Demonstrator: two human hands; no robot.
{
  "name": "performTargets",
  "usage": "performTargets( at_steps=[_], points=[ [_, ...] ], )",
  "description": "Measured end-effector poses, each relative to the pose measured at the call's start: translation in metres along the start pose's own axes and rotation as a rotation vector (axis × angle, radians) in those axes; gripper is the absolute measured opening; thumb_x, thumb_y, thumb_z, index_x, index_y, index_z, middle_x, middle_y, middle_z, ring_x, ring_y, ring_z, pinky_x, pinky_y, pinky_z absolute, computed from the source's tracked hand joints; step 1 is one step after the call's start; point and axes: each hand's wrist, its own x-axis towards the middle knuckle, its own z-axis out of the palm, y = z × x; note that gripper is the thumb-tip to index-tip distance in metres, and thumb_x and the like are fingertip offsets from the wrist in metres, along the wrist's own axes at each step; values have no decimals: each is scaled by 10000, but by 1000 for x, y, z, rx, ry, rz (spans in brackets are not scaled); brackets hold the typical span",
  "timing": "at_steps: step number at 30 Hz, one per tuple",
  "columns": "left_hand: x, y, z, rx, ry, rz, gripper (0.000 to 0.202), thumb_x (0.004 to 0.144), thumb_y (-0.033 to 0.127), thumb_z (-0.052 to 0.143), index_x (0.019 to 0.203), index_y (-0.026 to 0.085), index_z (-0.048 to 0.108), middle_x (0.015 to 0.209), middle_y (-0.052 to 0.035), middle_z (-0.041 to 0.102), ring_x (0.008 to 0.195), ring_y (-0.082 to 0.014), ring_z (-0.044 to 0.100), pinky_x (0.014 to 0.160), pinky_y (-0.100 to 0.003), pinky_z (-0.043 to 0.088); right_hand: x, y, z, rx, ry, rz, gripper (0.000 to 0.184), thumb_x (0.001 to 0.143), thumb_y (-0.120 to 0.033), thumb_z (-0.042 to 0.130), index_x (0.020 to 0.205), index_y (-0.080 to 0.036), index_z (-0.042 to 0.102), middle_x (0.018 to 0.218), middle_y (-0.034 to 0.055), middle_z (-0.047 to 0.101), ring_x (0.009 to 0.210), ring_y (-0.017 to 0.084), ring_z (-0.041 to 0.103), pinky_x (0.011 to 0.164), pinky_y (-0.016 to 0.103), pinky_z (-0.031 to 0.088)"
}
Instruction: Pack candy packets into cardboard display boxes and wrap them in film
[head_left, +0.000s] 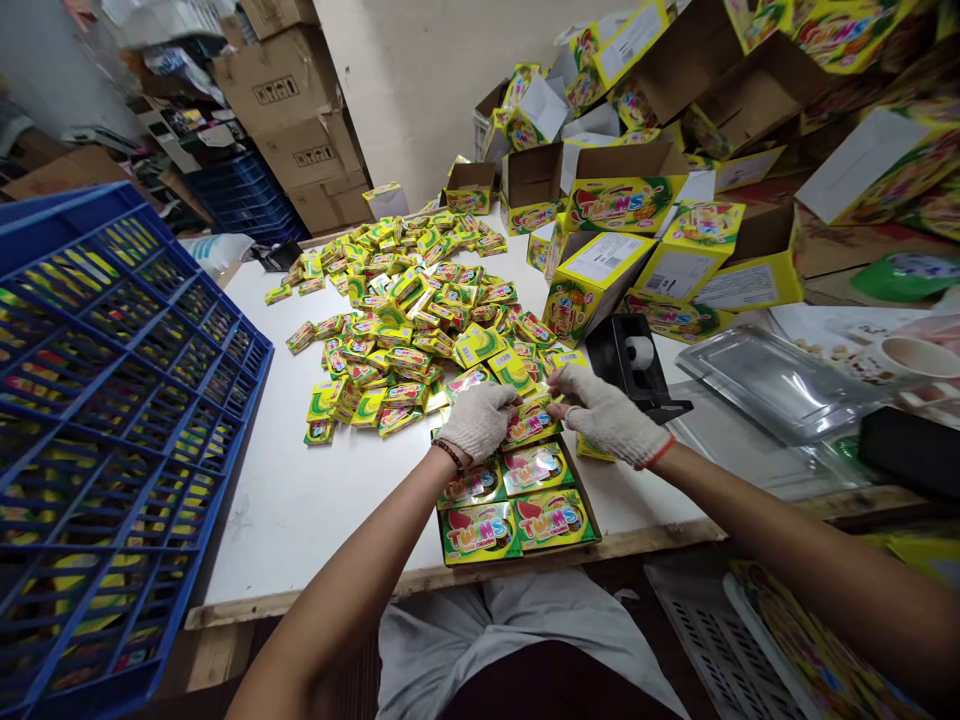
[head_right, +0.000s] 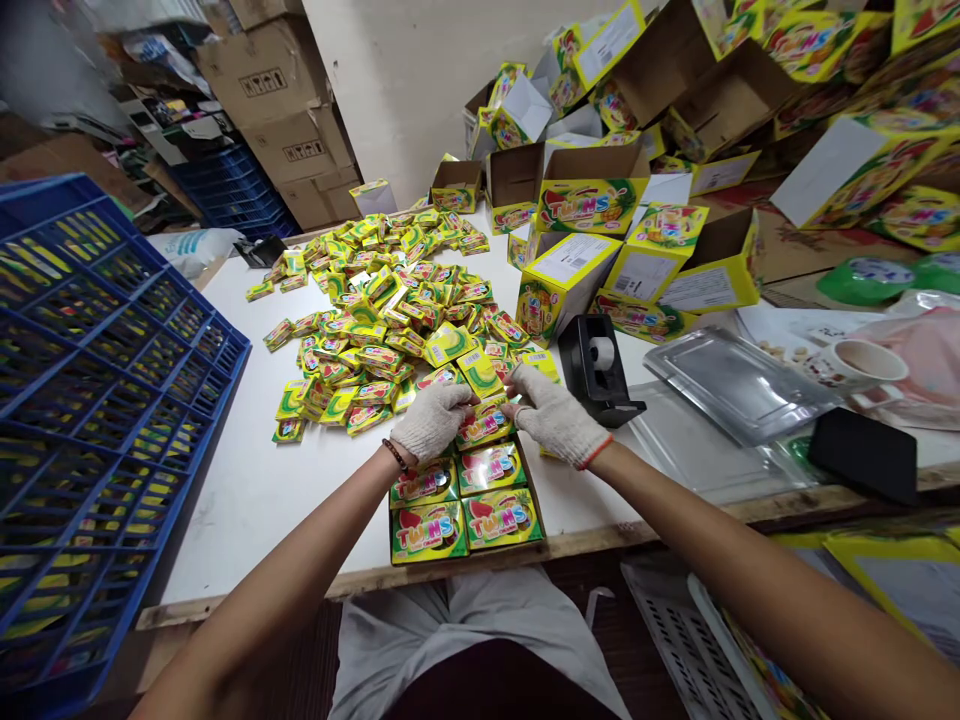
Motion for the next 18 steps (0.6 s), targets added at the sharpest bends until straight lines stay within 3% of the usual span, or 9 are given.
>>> performTargets(
  at_steps=[3, 7, 11, 13, 15, 18],
  points=[
    [0, -1, 0, 33, -24, 1, 220, 913, 199, 531, 1036, 217, 713, 985, -13, 739, 925, -167, 664, 792, -255, 503, 7, 1, 7, 11, -96, -17, 162, 794, -274, 548, 935, -196, 568, 851, 15, 639, 796, 178, 593, 719, 286, 489],
    [-6, 8, -4, 130, -48, 11, 194, 898, 215, 538, 901, 208, 732, 944, -54, 723, 896, -223, 658, 798, -335, 490, 3, 0, 12, -153, -100, -23, 111, 789, -267, 580, 846, -182, 622, 835, 24, 645, 797, 173, 583, 698, 263, 460],
    [-23, 26, -6, 217, 29, 5, 213, 896, 195, 516, 997, 199, 704, 1041, -102, 689, 988, -276, 628, 851, -413, 463, 1, 1, 8, -234, -93, 42, 107, 802, -231, 545, 735, -181, 611, 742, 15, 628, 716, 159, 561, 643, 247, 435],
    [-36, 37, -4, 233, 53, 57, 215, 932, 248, 492, 993, 210, 695, 1009, -89, 693, 980, -264, 631, 846, -405, 461, 2, 0, 2, -219, -67, 61, 139, 834, -227, 512, 785, -184, 635, 765, 15, 632, 730, 158, 572, 667, 246, 449],
    [-51, 46, 0, 247, -21, 136, 263, 961, 314, 465, 915, 211, 703, 912, -78, 704, 898, -255, 649, 793, -402, 469, 3, -4, -4, -267, -92, -7, 154, 808, -257, 590, 911, -181, 676, 926, 45, 644, 858, 180, 594, 773, 266, 468],
    [-70, 56, 9, 277, -153, 177, 289, 962, 346, 474, 901, 185, 706, 892, -90, 714, 848, -268, 659, 759, -422, 480, -1, -18, -8, -469, -308, -175, 472, 644, -312, 790, 1085, -179, 687, 1129, 106, 582, 1007, 253, 573, 851, 317, 462]
  ],
)
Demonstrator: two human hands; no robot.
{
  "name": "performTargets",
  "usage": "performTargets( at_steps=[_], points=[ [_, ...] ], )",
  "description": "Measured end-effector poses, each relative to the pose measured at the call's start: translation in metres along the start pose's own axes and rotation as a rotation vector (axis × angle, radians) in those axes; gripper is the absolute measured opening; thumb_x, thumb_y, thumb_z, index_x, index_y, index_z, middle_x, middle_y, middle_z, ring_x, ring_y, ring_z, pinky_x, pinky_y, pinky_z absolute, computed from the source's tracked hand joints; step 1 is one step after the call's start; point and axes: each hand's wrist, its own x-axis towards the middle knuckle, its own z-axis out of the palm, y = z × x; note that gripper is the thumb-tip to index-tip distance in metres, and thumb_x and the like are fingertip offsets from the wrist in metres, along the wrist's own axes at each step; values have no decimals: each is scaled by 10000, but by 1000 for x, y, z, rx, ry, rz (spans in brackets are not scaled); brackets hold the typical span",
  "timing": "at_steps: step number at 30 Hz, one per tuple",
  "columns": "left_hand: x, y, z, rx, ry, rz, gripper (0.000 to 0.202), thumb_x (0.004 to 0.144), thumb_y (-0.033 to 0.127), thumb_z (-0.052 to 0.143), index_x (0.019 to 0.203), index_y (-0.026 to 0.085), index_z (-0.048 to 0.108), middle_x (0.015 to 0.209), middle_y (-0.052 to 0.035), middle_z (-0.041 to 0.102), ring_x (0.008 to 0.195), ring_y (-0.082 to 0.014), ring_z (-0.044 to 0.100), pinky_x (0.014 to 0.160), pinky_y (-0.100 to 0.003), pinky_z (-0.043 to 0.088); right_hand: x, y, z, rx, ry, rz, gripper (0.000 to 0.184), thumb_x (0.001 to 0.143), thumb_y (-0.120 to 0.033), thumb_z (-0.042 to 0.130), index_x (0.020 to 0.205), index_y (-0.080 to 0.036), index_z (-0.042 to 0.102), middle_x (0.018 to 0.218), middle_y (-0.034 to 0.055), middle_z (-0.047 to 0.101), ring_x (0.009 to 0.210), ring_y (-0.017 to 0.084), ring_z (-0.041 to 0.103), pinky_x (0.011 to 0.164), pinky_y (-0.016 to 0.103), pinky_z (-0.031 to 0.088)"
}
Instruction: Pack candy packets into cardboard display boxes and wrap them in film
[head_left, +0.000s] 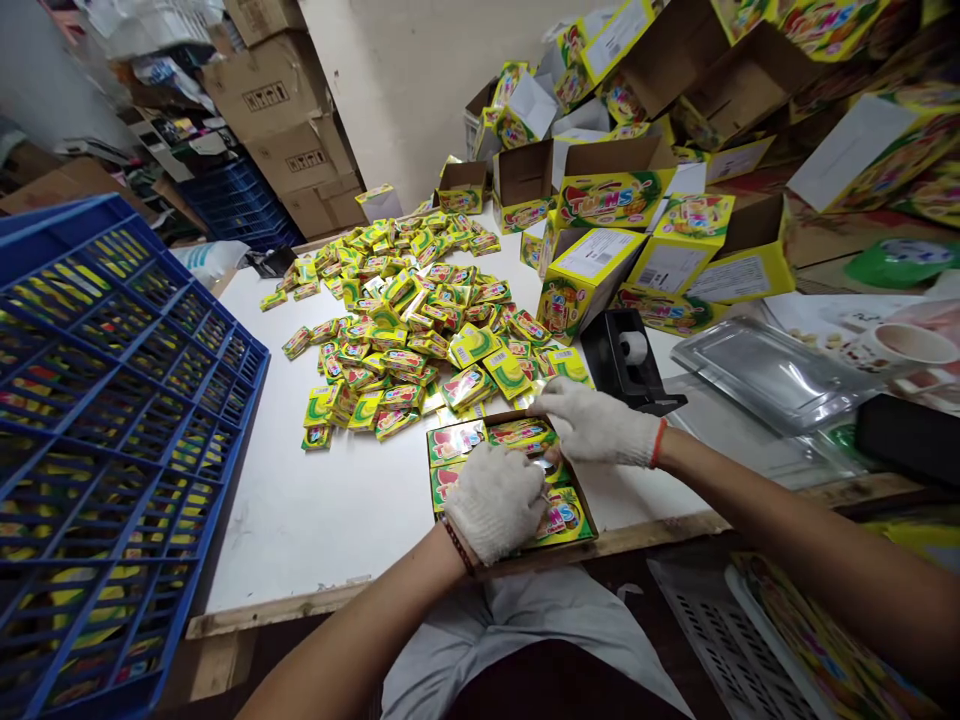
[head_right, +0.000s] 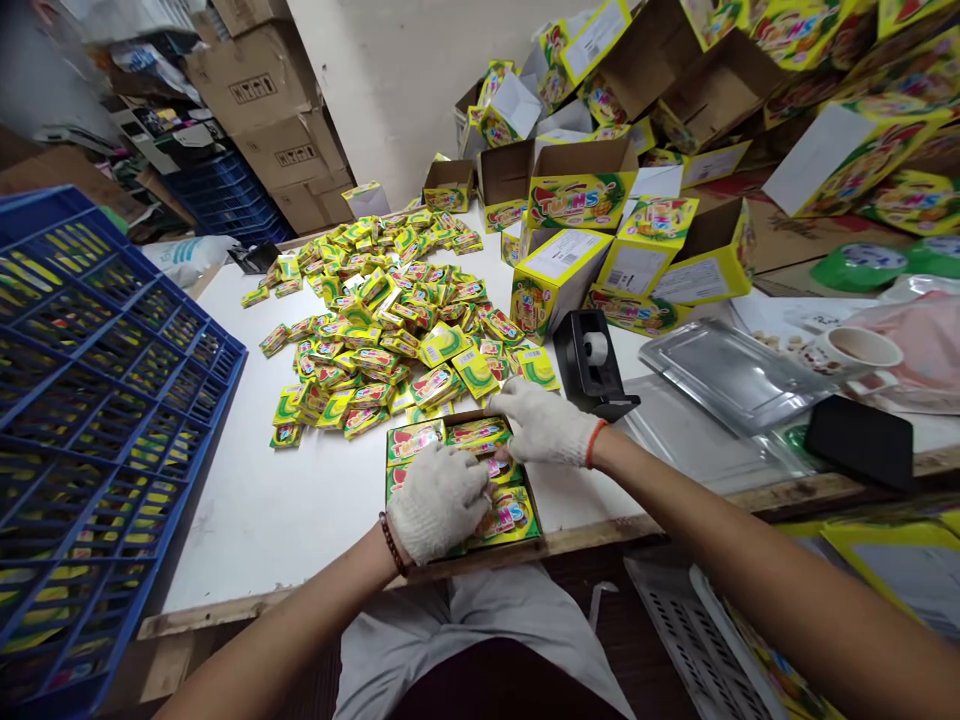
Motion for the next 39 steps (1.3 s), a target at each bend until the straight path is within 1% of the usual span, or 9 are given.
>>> performTargets(
  at_steps=[2, 6, 10, 14, 17, 26, 31, 35, 39],
  points=[
    [-6, 6, 5, -2, -20, -20, 269, 957, 334, 485, 935, 174, 701, 935, -93, 717, 879, -274, 662, 800, -437, 487, -2, -11, -4, -163, -102, -54, 455, 624, -288, 798, 1051, -167, 697, 1116, 124, 571, 988, 275, 568, 812, 331, 456],
    [-8, 12, 8, -33, -75, -70, 258, 956, 325, 485, 971, 165, 687, 984, -94, 710, 923, -279, 663, 810, -439, 504, 1, -26, -12, -249, -35, -51, 206, 711, -175, 664, 916, -164, 684, 1050, 107, 586, 976, 255, 569, 792, 312, 426],
    [1, 16, 3, -22, -104, -111, 212, 935, 267, 515, 1021, 145, 666, 1049, -115, 696, 978, -286, 655, 831, -433, 513, 9, -28, -27, -266, -83, -111, 112, 747, -173, 637, 855, -184, 664, 1005, 83, 620, 934, 234, 586, 760, 295, 402],
    [19, 14, -5, 13, -80, -125, 219, 898, 286, 588, 1055, 141, 634, 1068, -141, 693, 1003, -296, 651, 840, -421, 510, 10, -25, -40, -159, -40, 27, 163, 862, -294, 599, 990, -194, 609, 968, 71, 663, 822, 204, 601, 652, 268, 369],
    [32, 7, -9, 29, -132, -87, 268, 848, 332, 655, 1044, 151, 627, 992, -127, 711, 936, -302, 673, 797, -414, 514, 6, -19, -42, -56, -12, 122, 202, 936, -371, 520, 1039, -202, 561, 898, 67, 671, 715, 191, 587, 599, 265, 338],
    [26, -7, 0, 31, -45, 23, 308, 845, 377, 640, 1091, 193, 617, 1081, -89, 686, 981, -288, 650, 822, -408, 510, -10, -7, -34, 70, 56, 262, 163, 941, -269, 439, 1069, -184, 496, 832, 70, 643, 649, 189, 552, 579, 273, 332],
    [22, -4, 1, 78, -153, 87, 219, 930, 358, 555, 1028, 195, 662, 1039, -96, 692, 952, -276, 660, 807, -406, 518, -11, -10, -27, -62, 117, 61, 145, 913, -244, 496, 1025, -178, 560, 938, 90, 663, 804, 206, 597, 675, 272, 374],
    [13, 1, 13, 117, -54, 77, 240, 956, 236, 489, 1123, 165, 645, 1052, -112, 679, 1006, -265, 637, 913, -412, 504, -8, -10, -5, -235, 190, -171, 156, 906, -209, 485, 936, -150, 626, 908, 122, 674, 857, 241, 607, 744, 316, 411],
    [1, 4, 31, 74, 69, 65, 299, 901, 260, 581, 1172, 142, 624, 1168, -138, 642, 1087, -283, 593, 998, -426, 477, -11, -2, 25, -287, 304, -366, 215, 909, -189, 493, 1000, -125, 676, 1011, 155, 700, 948, 256, 629, 841, 364, 469]
  ],
)
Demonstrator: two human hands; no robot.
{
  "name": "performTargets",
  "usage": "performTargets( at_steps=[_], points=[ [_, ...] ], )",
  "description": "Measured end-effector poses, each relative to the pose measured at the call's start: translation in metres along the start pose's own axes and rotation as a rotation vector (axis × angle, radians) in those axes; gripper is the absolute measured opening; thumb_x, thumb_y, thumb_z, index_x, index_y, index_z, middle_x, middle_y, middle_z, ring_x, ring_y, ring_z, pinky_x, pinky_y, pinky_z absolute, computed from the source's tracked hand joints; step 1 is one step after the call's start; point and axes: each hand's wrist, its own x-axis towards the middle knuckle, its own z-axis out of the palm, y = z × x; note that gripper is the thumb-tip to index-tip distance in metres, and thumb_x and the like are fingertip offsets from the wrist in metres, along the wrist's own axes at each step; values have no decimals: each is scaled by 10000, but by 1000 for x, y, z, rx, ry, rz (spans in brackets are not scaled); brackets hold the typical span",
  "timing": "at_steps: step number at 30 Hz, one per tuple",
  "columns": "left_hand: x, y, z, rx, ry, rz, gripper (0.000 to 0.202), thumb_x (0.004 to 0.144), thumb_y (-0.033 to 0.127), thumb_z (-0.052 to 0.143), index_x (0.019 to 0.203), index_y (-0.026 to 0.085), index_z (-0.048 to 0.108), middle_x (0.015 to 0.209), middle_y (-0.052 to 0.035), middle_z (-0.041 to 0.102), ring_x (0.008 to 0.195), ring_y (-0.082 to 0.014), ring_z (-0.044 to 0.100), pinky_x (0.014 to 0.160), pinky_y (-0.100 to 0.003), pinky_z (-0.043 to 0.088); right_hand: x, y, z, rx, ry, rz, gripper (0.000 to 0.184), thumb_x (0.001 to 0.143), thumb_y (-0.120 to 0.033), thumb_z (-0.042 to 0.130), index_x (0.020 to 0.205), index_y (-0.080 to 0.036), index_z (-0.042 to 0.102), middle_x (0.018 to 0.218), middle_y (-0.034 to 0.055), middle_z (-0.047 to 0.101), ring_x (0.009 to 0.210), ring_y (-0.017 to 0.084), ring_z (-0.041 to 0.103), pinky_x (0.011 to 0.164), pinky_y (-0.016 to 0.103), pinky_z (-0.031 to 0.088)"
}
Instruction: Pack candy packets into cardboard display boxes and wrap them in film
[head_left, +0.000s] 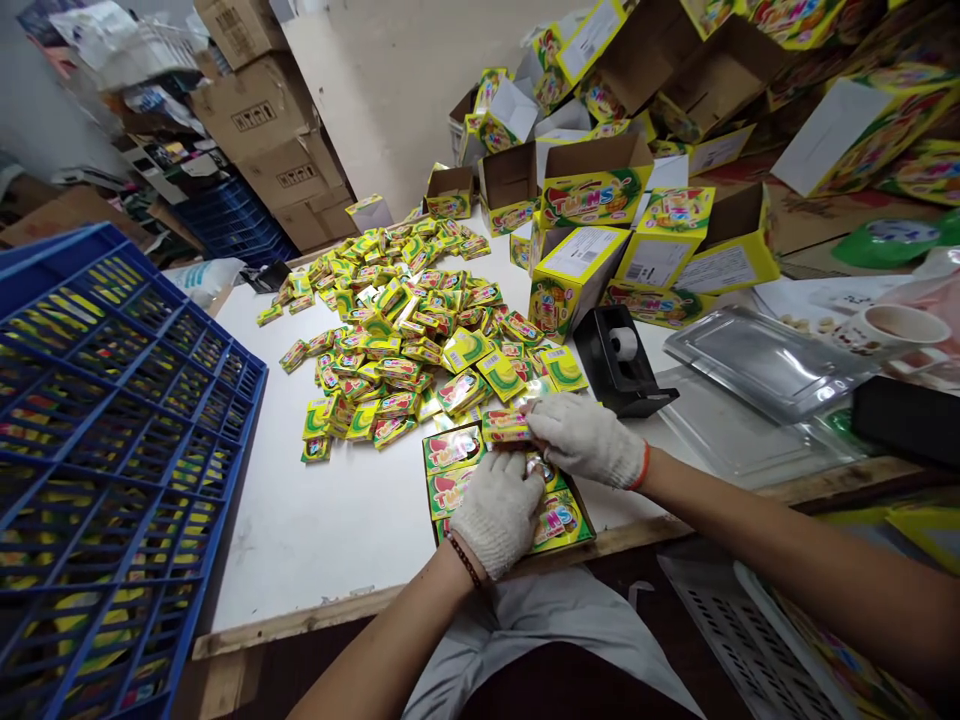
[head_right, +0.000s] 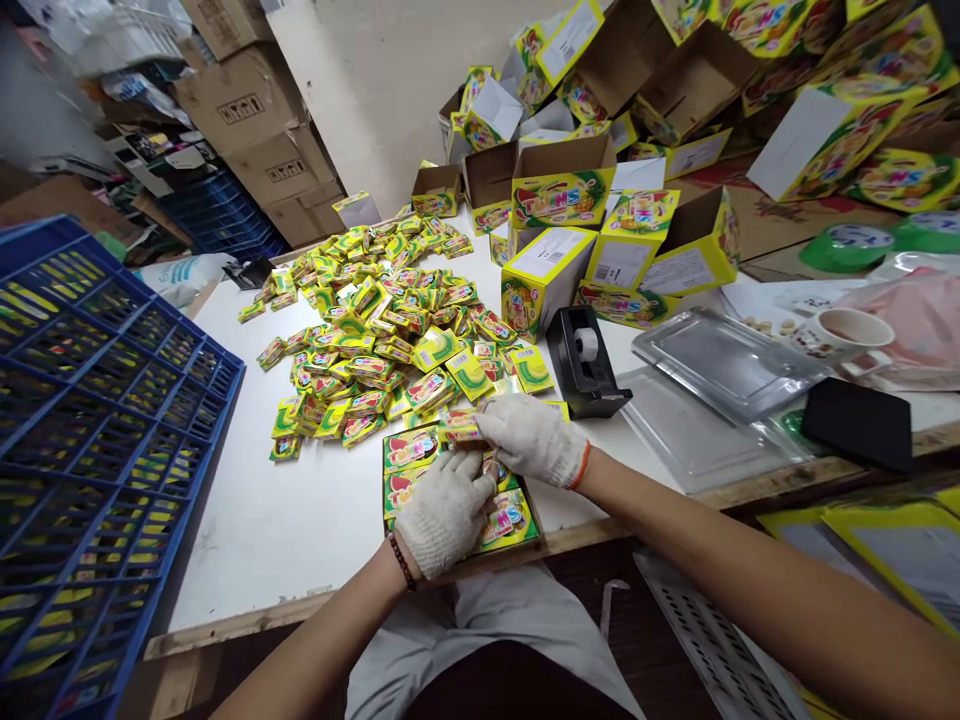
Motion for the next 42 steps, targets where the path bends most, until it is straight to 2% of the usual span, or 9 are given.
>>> performTargets(
  at_steps=[5, 13, 20, 24, 29, 33, 36, 39, 42],
  points=[
    [-7, 0, 12, -50, 125, 8, 369, 868, 283, 626, 1212, 149, 603, 1213, -129, 623, 1140, -282, 564, 1052, -432, 456, -11, 6, 20, 1, 86, -147, 206, 915, -254, 547, 999, -148, 702, 1167, 159, 679, 1121, 276, 603, 967, 444, 490],
    [-13, 4, 20, -45, 153, 46, 349, 898, 324, 600, 1184, 125, 622, 1237, -125, 650, 1150, -269, 601, 1041, -401, 482, 1, 9, 18, -34, 59, -164, 168, 901, -231, 564, 936, -147, 705, 1171, 176, 661, 1036, 289, 610, 838, 424, 520],
    [-15, 8, 25, -88, 144, 72, 315, 914, 283, 570, 1177, 113, 607, 1156, -95, 689, 1084, -247, 630, 994, -393, 504, -5, 1, 24, 66, 60, -119, 292, 908, -167, 546, 1164, -83, 661, 1071, 162, 690, 991, 258, 614, 861, 396, 514],
    [-15, 8, 24, -101, 156, 65, 301, 881, 267, 599, 1139, 114, 620, 1074, -80, 701, 1013, -240, 642, 959, -387, 516, -16, -6, 27, -18, -44, -150, 372, 927, -242, 549, 1236, -58, 641, 1294, 204, 623, 1212, 333, 545, 1007, 497, 446],
    [-16, 10, 29, -118, 169, 69, 190, 859, 251, 621, 1008, 139, 652, 1010, -63, 706, 980, -235, 643, 933, -383, 521, -26, -24, 21, -56, -164, -48, 429, 930, -235, 514, 1306, -49, 604, 1351, 211, 590, 1284, 373, 495, 1090, 591, 330],
    [-10, 6, 18, -142, 141, 67, 159, 903, 304, 578, 882, 175, 668, 925, -54, 721, 892, -223, 662, 860, -378, 523, -12, -20, 7, 138, -285, 17, 366, 908, -203, 499, 1216, -87, 660, 1264, 201, 645, 1189, 333, 571, 1028, 529, 404],
    [4, -12, -7, -161, 126, -55, 290, 969, 363, 469, 794, 214, 647, 823, -32, 707, 814, -204, 657, 780, -355, 505, 0, 2, -7, 439, -277, 222, 337, 952, -245, 424, 1172, -160, 665, 1142, 113, 705, 1037, 230, 647, 924, 360, 488],
    [28, -50, -31, -158, 134, -383, 274, 991, 354, 406, 906, 234, 638, 958, -37, 705, 940, -193, 650, 816, -312, 485, 2, 25, -13, 358, -209, 652, 341, 969, -283, 385, 1186, -178, 626, 1127, 116, 701, 1016, 236, 658, 875, 336, 496],
    [55, -94, -35, -147, 56, -562, 238, 914, 385, 547, 1078, 226, 611, 1168, -88, 664, 1086, -242, 626, 875, -322, 480, -2, 33, -6, 127, -472, 981, 465, 941, -436, 479, 1302, -146, 525, 1072, 190, 702, 993, 344, 672, 840, 441, 492]
  ],
)
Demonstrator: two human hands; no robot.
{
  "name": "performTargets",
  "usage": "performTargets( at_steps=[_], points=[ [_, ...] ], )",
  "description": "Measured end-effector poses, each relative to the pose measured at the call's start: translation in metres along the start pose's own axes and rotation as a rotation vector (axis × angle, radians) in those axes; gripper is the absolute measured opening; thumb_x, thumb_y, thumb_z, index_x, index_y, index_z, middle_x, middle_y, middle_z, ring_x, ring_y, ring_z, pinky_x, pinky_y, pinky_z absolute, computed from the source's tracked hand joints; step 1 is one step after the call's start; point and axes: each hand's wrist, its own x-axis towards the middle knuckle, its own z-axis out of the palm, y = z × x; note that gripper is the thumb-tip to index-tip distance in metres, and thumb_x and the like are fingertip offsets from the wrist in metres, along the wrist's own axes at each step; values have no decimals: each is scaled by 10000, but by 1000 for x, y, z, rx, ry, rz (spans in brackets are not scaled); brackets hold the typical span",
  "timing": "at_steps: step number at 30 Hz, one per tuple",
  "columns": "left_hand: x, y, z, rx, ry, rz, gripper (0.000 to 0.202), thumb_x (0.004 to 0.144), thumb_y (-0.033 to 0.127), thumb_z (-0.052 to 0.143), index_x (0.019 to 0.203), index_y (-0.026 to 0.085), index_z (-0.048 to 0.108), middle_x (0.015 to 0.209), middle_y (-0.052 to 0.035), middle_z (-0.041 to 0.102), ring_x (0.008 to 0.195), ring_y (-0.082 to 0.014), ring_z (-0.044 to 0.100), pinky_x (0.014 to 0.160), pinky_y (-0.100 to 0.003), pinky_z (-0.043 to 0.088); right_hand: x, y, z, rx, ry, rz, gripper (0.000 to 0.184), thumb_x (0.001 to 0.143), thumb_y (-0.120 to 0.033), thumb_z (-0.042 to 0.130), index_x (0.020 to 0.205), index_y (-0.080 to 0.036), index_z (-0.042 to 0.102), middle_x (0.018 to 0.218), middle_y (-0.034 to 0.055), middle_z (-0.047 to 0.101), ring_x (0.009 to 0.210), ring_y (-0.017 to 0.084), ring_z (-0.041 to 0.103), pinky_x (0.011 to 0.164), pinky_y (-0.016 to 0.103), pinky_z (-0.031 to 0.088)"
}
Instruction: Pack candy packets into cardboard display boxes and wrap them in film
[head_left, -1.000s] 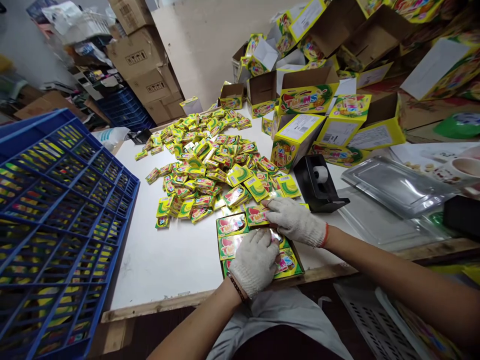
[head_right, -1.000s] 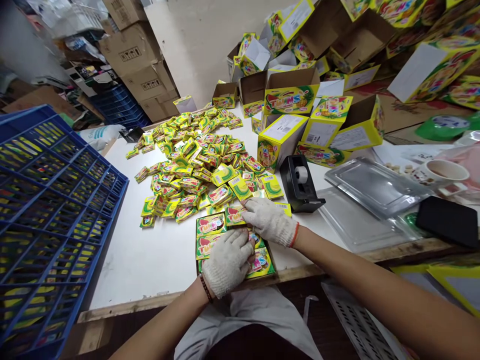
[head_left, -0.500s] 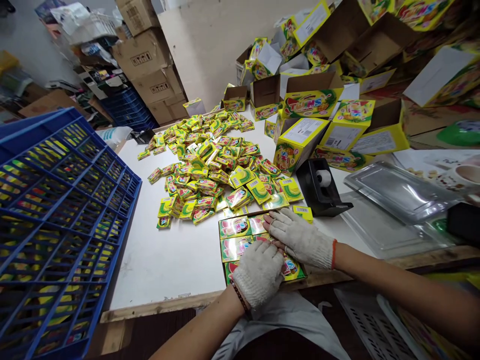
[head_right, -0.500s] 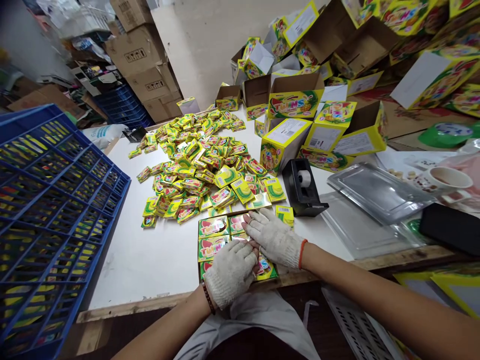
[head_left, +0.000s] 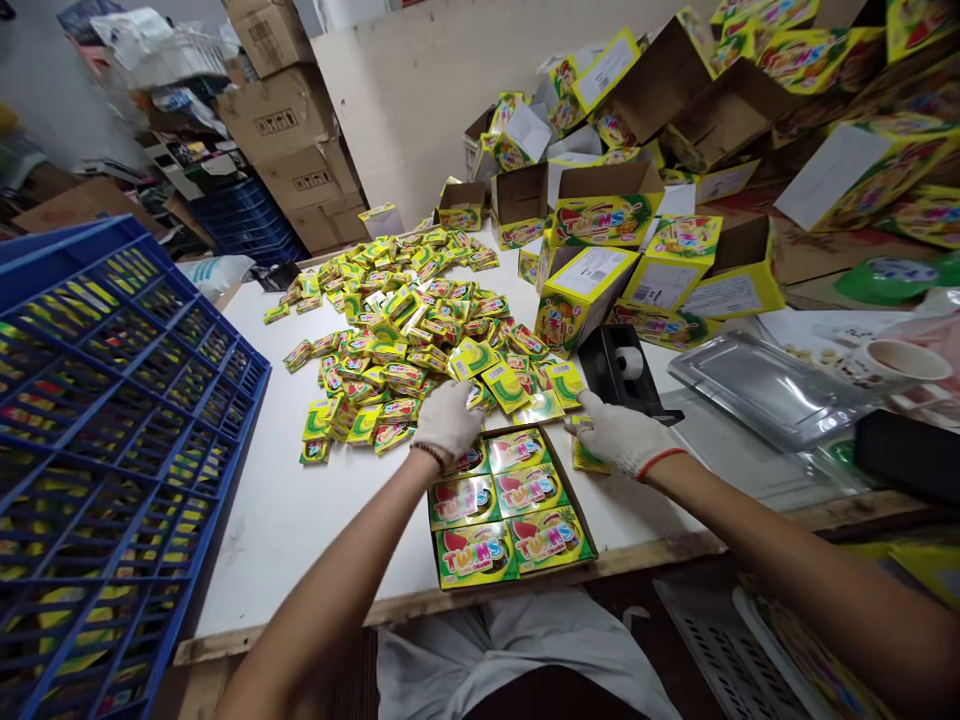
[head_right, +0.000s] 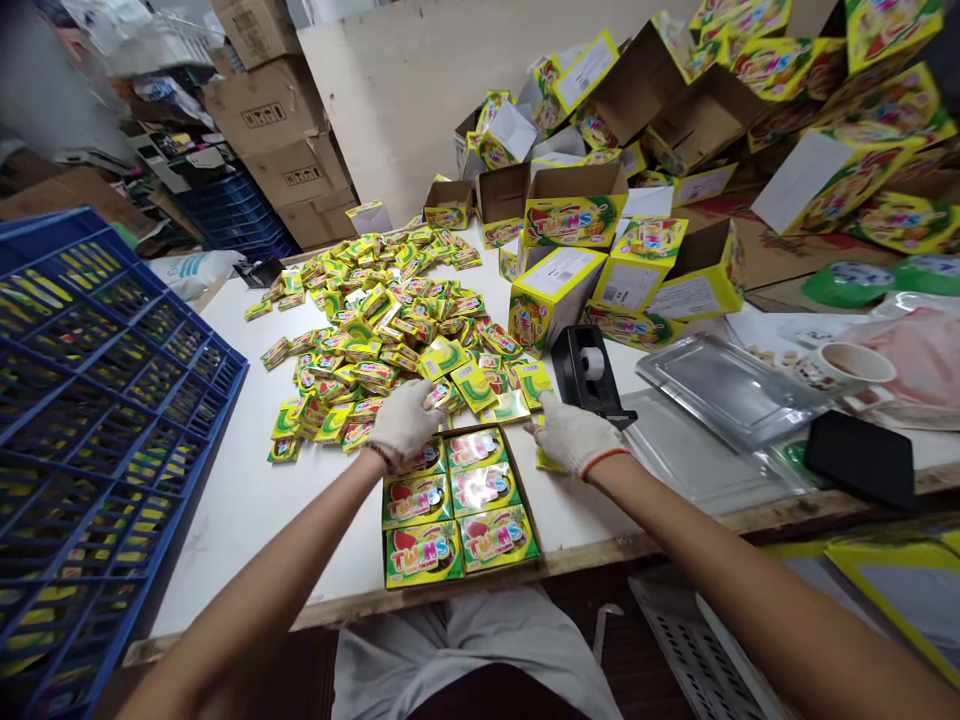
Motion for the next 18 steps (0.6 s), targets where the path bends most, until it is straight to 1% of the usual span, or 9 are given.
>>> performTargets(
  at_steps=[2, 4, 6, 8, 11, 13, 14, 16, 18],
  points=[
    [25, -12, 7, 17, -68, -30, 353, 819, 401, 667, 1102, 202, 602, 1146, -125, 668, 1052, -290, 645, 841, -350, 497, 3, -2, 8, -83, -115, 114, 617, 920, -546, 498, 1367, -124, 445, 1070, 222, 695, 1026, 387, 667, 841, 490, 488],
    [39, -20, 17, 26, -113, -38, 402, 767, 368, 717, 1107, 189, 598, 1098, -137, 682, 1004, -312, 663, 811, -363, 505, 6, -8, 15, -102, -151, 132, 635, 911, -573, 499, 1352, -119, 449, 1108, 237, 680, 1080, 394, 651, 858, 509, 486],
    [42, -25, 21, 25, -111, -36, 379, 779, 333, 705, 1109, 184, 593, 1082, -137, 685, 999, -310, 664, 817, -364, 503, 8, -13, 19, -96, -142, 125, 556, 897, -497, 535, 1307, -126, 491, 1130, 241, 671, 1088, 386, 651, 850, 503, 495],
    [32, -27, 17, 21, -71, -36, 353, 830, 342, 658, 1134, 183, 575, 1116, -136, 671, 1044, -297, 646, 851, -360, 496, 8, -12, 21, -88, -124, 93, 491, 854, -382, 577, 1279, -145, 519, 1124, 232, 674, 1049, 368, 668, 816, 469, 512],
    [-5, -24, 1, -71, 72, 15, 410, 893, 361, 599, 1248, 174, 517, 1196, -124, 640, 1126, -256, 604, 928, -343, 478, 1, 2, 23, 0, -47, 41, 493, 807, -330, 580, 1270, -172, 524, 1081, 201, 681, 937, 333, 693, 747, 419, 525],
    [-40, -14, -4, -208, 193, 144, 493, 876, 339, 632, 1316, 175, 482, 1206, -103, 641, 1126, -236, 599, 956, -342, 474, -8, 18, 23, 194, 54, -24, 514, 794, -342, 577, 1273, -165, 510, 1002, 153, 687, 841, 287, 691, 724, 391, 530],
    [-59, -7, -3, -261, 227, 224, 521, 859, 332, 654, 1329, 189, 481, 1189, -89, 651, 1094, -234, 610, 944, -354, 482, -13, 25, 23, 324, 112, -74, 538, 790, -346, 577, 1289, -164, 493, 960, 120, 684, 804, 261, 680, 721, 377, 532],
    [-95, 11, 7, -272, 217, 369, 550, 823, 360, 700, 1312, 198, 506, 1122, -74, 673, 1017, -246, 627, 892, -385, 499, -24, 37, 20, 581, 219, -199, 578, 786, -360, 580, 1320, -175, 461, 915, 69, 666, 777, 229, 654, 727, 360, 537],
    [-122, 28, 23, -222, 166, 456, 566, 825, 354, 706, 1328, 195, 500, 1169, -83, 661, 1056, -259, 616, 913, -419, 486, -36, 41, 14, 773, 327, -300, 552, 774, -389, 600, 1275, -193, 475, 918, 55, 649, 793, 229, 636, 728, 365, 538]
  ],
)
